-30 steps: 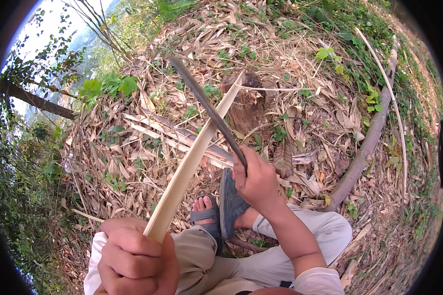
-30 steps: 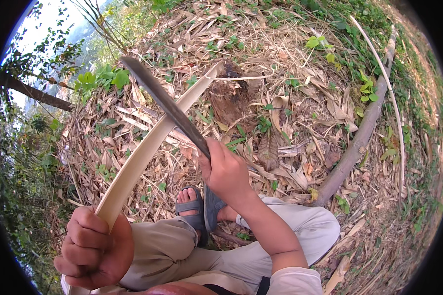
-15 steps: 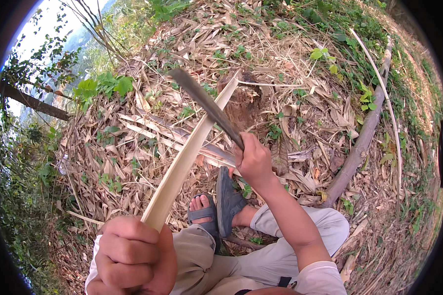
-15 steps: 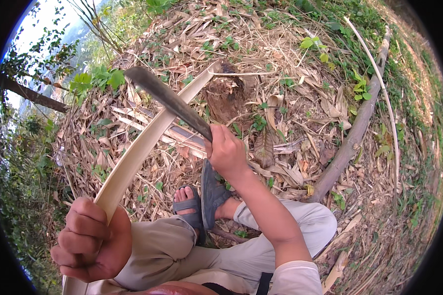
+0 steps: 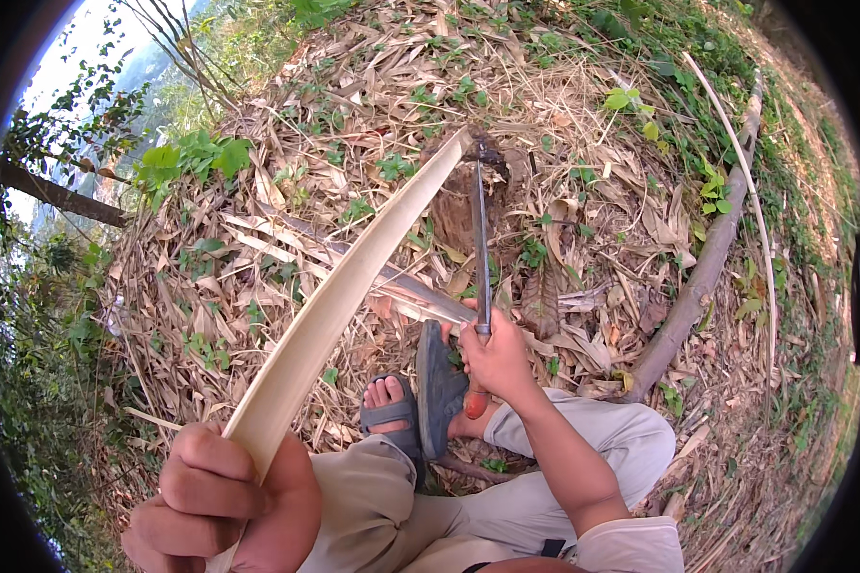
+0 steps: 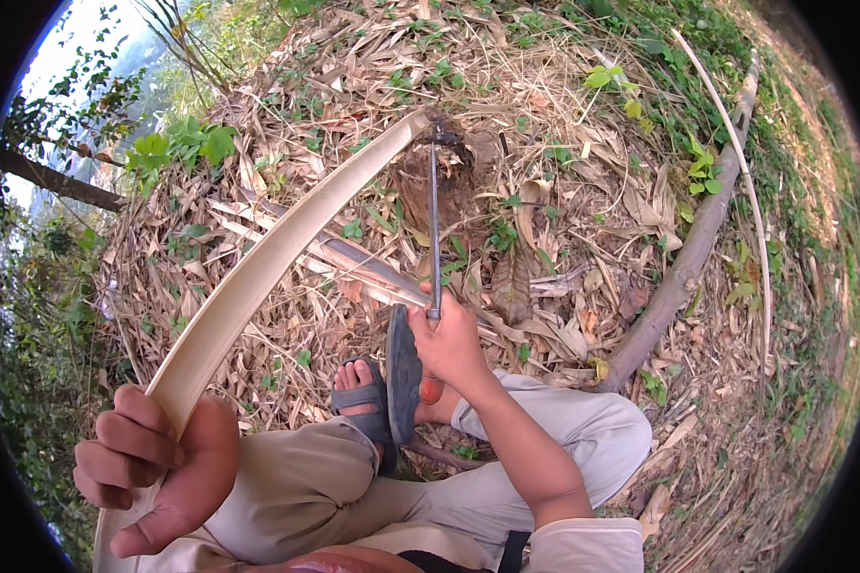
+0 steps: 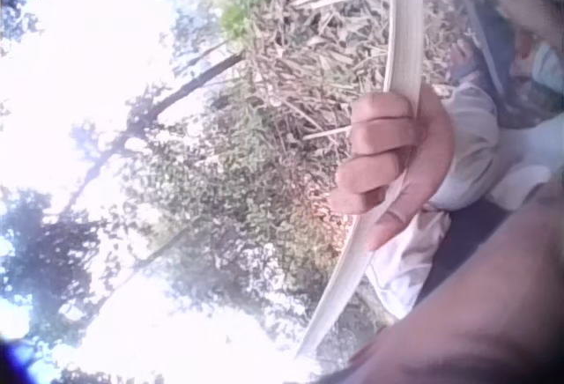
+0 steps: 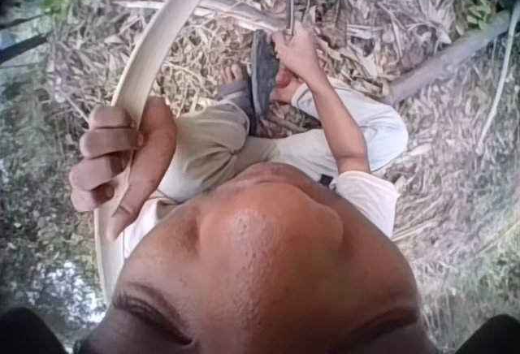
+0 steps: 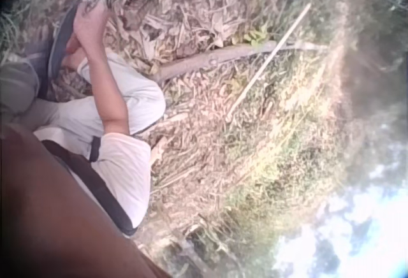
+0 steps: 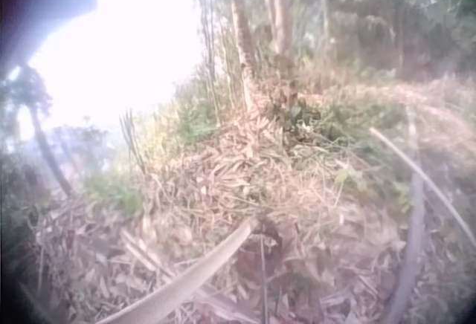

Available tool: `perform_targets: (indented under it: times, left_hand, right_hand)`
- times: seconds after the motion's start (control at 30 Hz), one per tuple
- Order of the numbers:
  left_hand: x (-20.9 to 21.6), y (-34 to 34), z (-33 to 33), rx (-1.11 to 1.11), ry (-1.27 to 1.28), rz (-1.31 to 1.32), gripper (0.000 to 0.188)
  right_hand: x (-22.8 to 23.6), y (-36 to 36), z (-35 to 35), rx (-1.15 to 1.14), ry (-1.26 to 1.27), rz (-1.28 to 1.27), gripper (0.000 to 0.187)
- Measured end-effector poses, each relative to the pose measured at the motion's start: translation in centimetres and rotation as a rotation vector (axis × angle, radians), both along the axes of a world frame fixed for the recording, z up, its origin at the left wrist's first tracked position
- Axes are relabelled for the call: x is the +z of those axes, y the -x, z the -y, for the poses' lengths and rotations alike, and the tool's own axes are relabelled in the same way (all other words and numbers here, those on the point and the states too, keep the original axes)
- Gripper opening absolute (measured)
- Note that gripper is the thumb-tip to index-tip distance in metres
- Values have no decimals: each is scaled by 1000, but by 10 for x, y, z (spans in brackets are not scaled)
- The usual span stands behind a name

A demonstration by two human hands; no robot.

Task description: The person sits on the ground and uses a large curved blade to shave and shape a long piece of bamboo. They hold the bamboo with one hand and use the blade to remove thin strips of material, refining the shape of the bamboo piece.

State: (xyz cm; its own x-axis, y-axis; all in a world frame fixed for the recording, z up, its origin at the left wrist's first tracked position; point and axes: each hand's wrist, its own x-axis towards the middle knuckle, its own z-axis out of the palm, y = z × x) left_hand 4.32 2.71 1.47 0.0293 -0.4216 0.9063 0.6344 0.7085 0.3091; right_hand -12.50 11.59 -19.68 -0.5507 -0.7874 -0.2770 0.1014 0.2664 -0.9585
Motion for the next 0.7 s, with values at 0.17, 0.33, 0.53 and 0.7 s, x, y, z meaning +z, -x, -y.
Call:
perform_targets:
  times: [0.17,0.33,0.53,0.7]
  left_hand:
    - [-2,0,16,-57,-16,-94,49]
    - [2,0,22,-43,91,-93,55]
    - [10,14,51,-532,498,206,47]
    - [28,-10,40,-363,241,152,39]
  right_hand:
    - [23,-14,-5,-57,55,364,36]
    - [31,-39,-19,29,142,161,42]
    - [36,-29,-45,77,260,-501,45]
    - [82,-39,-43,205,357,-504,43]
